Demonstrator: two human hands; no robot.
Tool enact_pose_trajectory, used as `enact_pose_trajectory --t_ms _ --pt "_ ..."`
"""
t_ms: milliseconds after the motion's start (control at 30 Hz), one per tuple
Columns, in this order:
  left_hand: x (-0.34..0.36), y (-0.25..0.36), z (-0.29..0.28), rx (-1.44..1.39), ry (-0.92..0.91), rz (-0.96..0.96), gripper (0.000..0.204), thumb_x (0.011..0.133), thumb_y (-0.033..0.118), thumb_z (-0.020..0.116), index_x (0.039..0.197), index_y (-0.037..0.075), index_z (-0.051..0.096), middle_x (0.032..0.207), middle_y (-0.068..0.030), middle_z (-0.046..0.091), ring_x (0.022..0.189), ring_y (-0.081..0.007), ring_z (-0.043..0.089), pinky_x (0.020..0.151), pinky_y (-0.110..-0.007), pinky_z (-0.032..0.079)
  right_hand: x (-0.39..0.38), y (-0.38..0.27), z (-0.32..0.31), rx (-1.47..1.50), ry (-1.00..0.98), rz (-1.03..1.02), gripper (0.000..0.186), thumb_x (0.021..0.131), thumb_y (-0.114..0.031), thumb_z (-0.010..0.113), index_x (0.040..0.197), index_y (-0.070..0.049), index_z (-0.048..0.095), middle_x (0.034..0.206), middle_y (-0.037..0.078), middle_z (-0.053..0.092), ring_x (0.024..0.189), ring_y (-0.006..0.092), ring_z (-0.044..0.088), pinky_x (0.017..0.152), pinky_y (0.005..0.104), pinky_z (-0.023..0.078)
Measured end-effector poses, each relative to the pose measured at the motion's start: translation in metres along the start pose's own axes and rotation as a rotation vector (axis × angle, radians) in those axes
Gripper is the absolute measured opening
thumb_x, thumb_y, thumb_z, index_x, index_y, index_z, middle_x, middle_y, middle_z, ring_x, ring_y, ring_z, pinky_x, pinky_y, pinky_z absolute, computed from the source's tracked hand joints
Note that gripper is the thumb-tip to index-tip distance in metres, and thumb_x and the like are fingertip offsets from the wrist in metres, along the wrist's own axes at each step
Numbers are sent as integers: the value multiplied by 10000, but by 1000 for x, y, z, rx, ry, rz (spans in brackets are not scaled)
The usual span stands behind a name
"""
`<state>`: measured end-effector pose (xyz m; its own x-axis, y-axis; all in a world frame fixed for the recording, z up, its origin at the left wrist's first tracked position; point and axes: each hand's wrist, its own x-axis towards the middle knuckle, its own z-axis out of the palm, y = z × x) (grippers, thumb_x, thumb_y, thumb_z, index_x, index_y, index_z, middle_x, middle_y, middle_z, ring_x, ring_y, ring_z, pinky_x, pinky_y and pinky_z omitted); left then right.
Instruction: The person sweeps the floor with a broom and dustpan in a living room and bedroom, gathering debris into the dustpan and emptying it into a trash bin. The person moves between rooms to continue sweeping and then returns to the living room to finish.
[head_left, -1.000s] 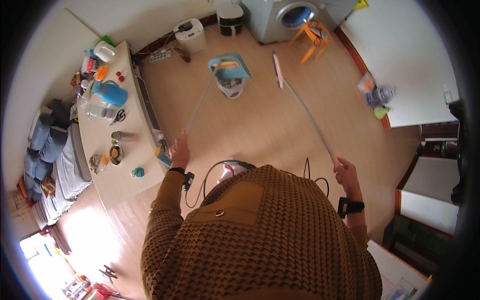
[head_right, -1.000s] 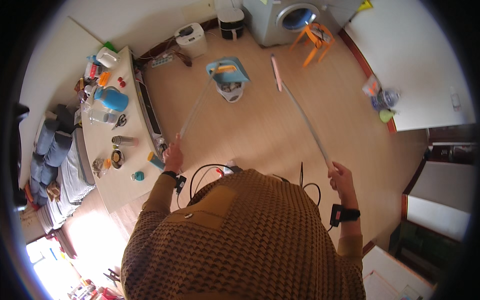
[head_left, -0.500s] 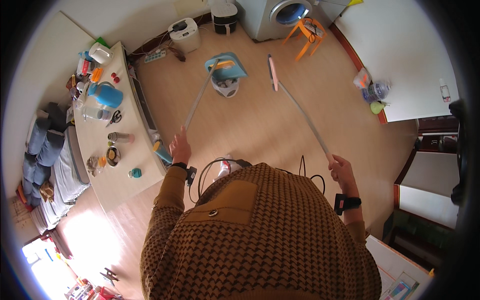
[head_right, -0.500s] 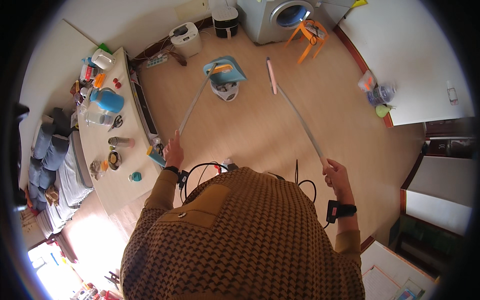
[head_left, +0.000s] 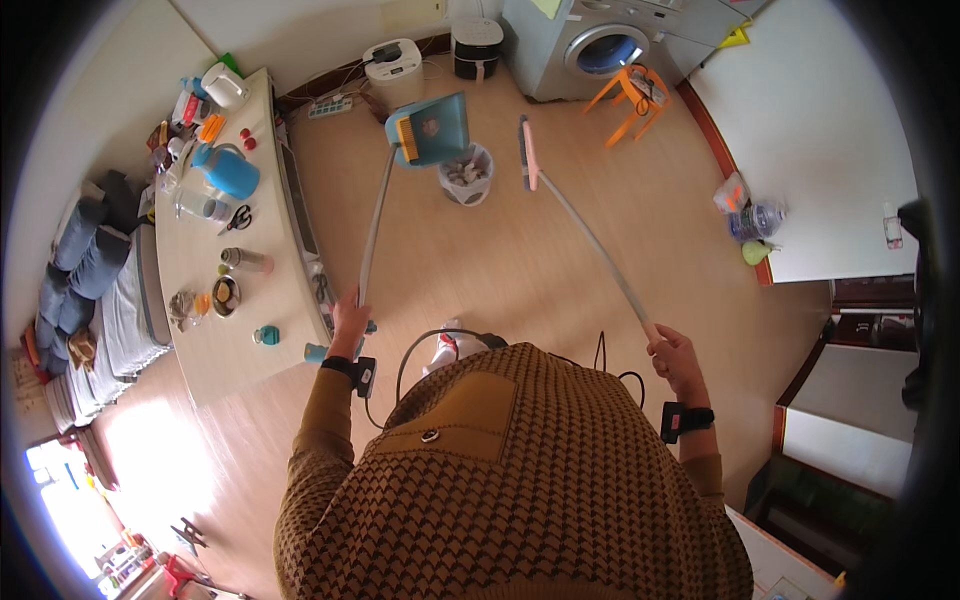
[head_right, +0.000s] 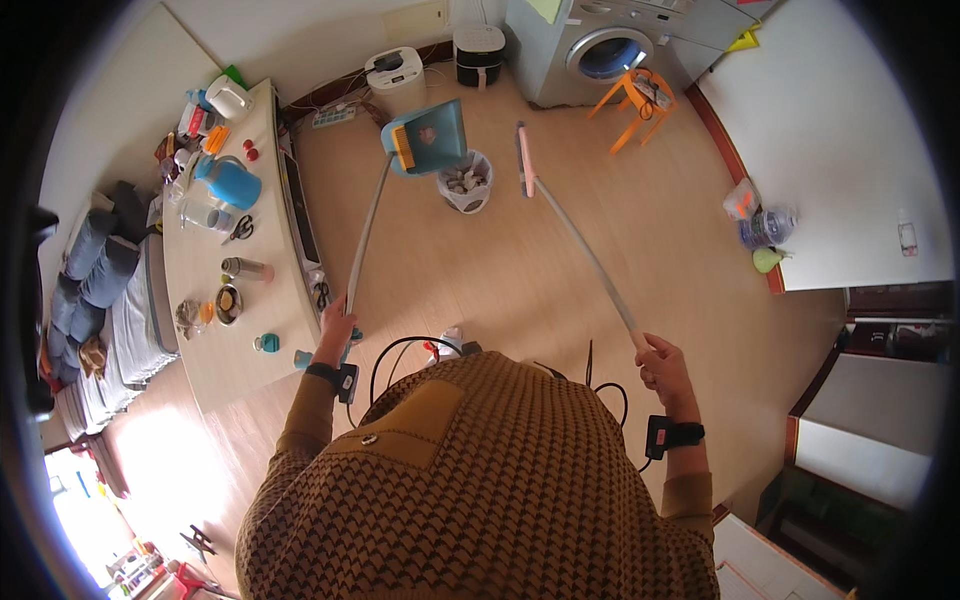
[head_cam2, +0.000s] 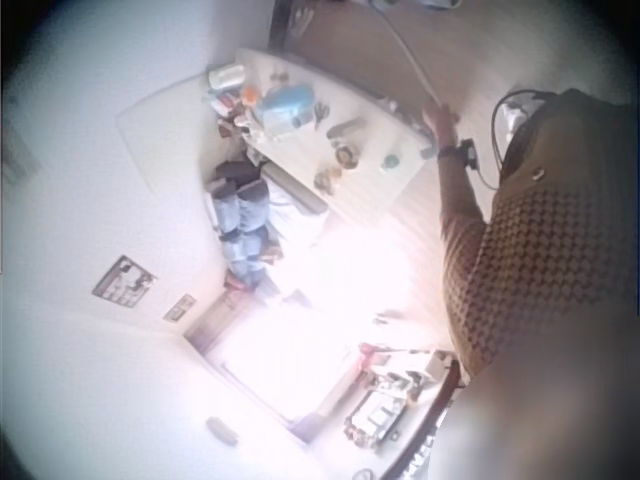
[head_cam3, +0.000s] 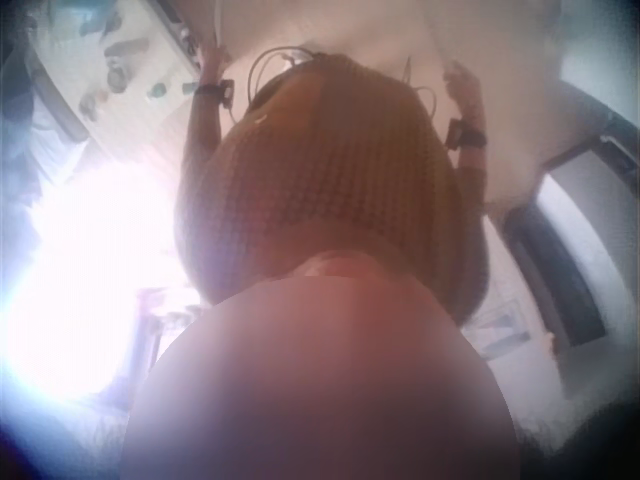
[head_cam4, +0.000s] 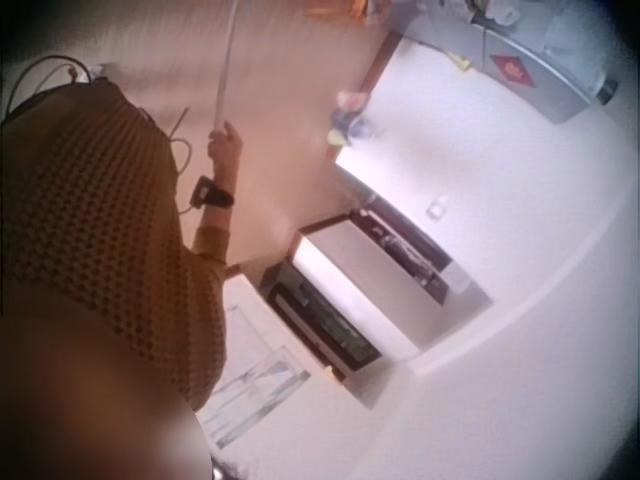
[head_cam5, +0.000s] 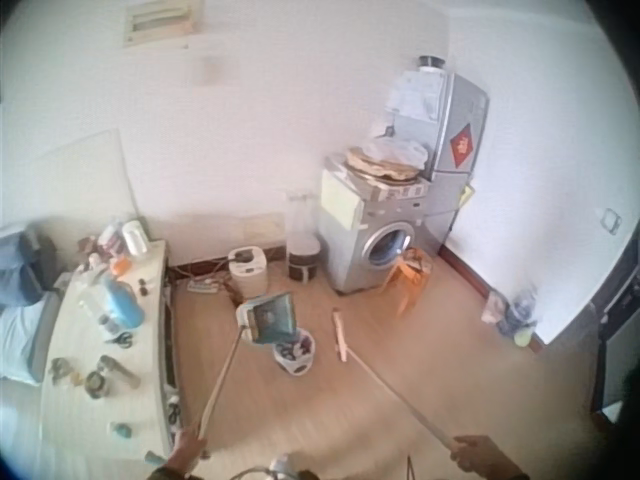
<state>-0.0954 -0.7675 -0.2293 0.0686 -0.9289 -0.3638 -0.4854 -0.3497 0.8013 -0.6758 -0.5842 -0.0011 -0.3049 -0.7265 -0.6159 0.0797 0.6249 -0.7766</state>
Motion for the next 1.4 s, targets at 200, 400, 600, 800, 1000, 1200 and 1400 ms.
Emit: enact_pose_trajectory --t_ms 200,400,600,800,1000,1200,1400 --pt "-42 -27 -5 -454 -50 -253 464 787 -25 593 1240 59 644 667 -27 512 505 -142 525 414 -331 499 35 -20 21 -448 -9 -198 425 871 -99 655 1280 7 608 725 27 589 538 65 499 448 251 378" --pt "-79 -46 -17 -506 -33 -385 403 800 3 622 1201 30 650 689 -33 527 508 -146 526 429 -325 506 99 -22 60 -946 18 -734 303 852 -120 594 1145 -42 615 797 236 603 784 433 611 661 469 482" --pt "-97 -71 -20 -517 -81 -467 147 815 25 634 961 18 648 673 -47 539 503 -165 553 429 -327 499 163 -12 99 -1083 -59 -589 244 832 -81 552 1065 -58 621 860 261 613 845 490 571 664 498 475" --pt "-112 -81 -18 -579 -99 -537 71 818 21 624 788 41 563 631 -52 522 490 -176 547 417 -332 472 157 -12 93 -905 -98 -736 341 852 -85 549 1179 -35 632 901 280 632 855 485 599 706 484 506" --pt "-116 -77 -14 -609 -132 -560 112 821 42 628 743 44 548 639 -59 531 495 -175 554 431 -325 469 140 13 82 -1011 -39 -563 414 850 -100 557 1254 -27 611 950 291 636 905 467 620 731 477 513" --pt "-100 -77 -9 -596 -187 -565 131 848 90 620 756 42 539 671 -75 542 514 -194 563 448 -327 441 149 10 85 -1008 -73 -558 414 846 -117 570 1248 -36 625 960 284 653 916 457 629 767 478 524" --pt "-86 -92 7 -706 -243 -645 162 878 160 606 779 38 568 656 -80 552 535 -203 576 465 -343 445 132 18 74 -960 -15 -799 376 843 -108 563 1205 -35 634 935 275 654 887 464 621 744 483 520"
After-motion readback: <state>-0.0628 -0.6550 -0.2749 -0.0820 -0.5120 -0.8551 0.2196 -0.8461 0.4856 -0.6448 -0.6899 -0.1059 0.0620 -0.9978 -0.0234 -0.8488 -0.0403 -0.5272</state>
